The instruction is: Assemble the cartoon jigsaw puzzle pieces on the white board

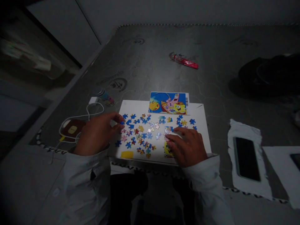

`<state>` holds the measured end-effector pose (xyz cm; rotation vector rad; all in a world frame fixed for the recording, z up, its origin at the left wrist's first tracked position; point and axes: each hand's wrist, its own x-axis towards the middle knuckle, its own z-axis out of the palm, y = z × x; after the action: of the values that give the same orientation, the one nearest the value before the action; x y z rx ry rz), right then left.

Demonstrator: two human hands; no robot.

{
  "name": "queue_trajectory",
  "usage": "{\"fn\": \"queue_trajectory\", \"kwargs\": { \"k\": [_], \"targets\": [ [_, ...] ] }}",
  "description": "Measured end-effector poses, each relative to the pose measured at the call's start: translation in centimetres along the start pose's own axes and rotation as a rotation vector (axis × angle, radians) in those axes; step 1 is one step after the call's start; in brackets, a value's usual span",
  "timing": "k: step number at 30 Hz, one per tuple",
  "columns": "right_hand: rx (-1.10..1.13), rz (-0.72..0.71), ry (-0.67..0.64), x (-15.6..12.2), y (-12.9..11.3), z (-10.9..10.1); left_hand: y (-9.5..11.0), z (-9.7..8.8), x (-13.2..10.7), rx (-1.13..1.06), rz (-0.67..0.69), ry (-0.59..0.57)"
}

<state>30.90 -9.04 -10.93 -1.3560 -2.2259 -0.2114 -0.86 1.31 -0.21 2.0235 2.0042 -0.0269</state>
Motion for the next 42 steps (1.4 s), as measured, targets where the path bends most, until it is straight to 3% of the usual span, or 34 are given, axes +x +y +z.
{"fn": "queue_trajectory", "kwargs": {
  "k": [21, 31, 42],
  "targets": [
    [-0.005, -0.016, 0.019, 0.23, -0.11, -0.02, -0.56, 0.7, 0.21, -0.044, 0.067, 0.041],
    [0.02, -0.007, 0.03, 0.28, -0.09, -0.01, 0.01, 0.22, 0.09, -0.017, 0.006, 0.022],
    [0.037, 0.028, 0.019, 0.0, 0.05, -0.12, -0.11, 0.58, 0.2, 0.018, 0.032, 0.032]
  ]
}}
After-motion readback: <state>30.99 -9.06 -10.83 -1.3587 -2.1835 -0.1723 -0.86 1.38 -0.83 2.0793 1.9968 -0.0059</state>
